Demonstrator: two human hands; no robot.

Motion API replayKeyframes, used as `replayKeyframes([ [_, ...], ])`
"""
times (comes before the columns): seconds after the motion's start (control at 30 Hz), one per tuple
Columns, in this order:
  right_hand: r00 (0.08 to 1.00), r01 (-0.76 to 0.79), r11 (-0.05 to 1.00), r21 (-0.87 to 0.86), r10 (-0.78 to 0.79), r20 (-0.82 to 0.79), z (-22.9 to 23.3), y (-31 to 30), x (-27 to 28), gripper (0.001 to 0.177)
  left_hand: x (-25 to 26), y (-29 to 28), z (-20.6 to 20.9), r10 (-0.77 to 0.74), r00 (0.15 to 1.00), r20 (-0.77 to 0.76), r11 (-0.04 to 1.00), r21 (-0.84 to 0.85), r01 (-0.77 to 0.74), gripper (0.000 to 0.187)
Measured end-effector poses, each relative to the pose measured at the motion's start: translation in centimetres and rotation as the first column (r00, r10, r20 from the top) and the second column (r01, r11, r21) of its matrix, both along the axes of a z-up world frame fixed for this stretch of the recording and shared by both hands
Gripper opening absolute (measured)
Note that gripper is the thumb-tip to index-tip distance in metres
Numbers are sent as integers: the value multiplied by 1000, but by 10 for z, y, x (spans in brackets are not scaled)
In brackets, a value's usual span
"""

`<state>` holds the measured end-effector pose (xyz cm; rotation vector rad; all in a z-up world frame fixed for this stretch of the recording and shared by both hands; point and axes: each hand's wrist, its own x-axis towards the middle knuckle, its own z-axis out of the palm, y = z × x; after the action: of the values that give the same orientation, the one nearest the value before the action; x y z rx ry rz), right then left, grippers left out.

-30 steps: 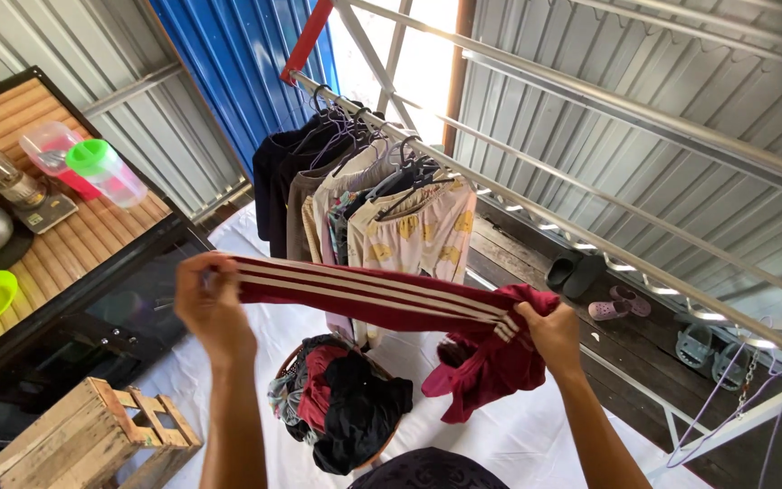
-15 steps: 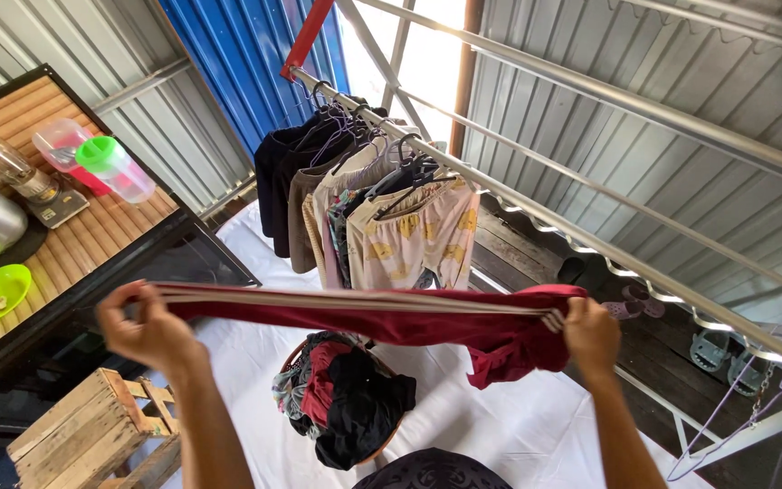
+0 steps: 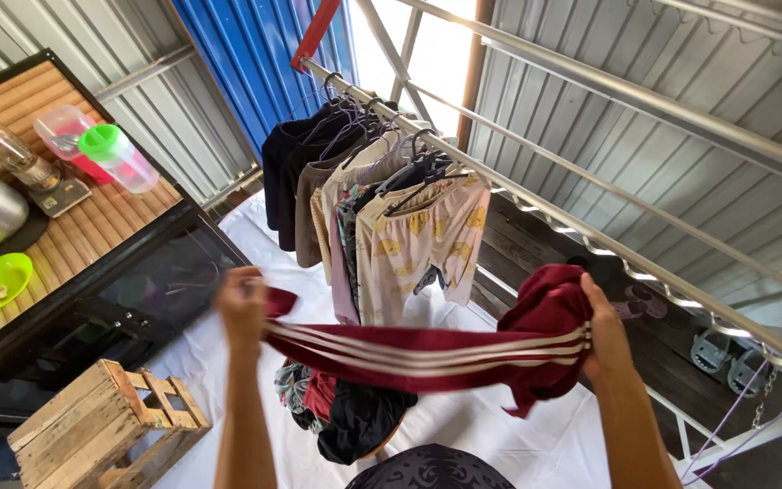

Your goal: The person takes clothes from a laundry basket, folds them, and hangs them on a drying rack using hangers. The person handles multiple garments including patterned shorts and a maroon shirt, placing each on a hanger and arranging them on the rack.

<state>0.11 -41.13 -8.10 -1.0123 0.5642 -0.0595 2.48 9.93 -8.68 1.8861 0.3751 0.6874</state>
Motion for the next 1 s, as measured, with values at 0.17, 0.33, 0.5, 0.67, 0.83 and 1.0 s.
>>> replayKeyframes([
  [0.17,990,-142,989,-28,142,14,18,43,-4,22,-18,-91,24,-560,826,-61,823,-157,546,22],
  [0.33,898,-381,905,-191,411,157,61,92,-18,30,-40,-155,31,-896,443,-41,441,-206,874,61],
  [0.5,819,-496,862,-105,505,272,117,122,-34,41,-49,-160,49,-837,547,-13,546,-73,834,11],
  [0.67,911,-331,832,-445,405,80,69,82,-11,31,-27,-110,58,-684,729,-23,729,22,684,9],
  [0.83,937,-303,840,-450,349,20,38,76,1,13,-22,-62,84,-639,765,78,759,-99,644,13],
  [1.0,894,-374,923,-93,385,229,55,109,-3,24,-20,-29,121,-524,851,23,851,-40,524,10],
])
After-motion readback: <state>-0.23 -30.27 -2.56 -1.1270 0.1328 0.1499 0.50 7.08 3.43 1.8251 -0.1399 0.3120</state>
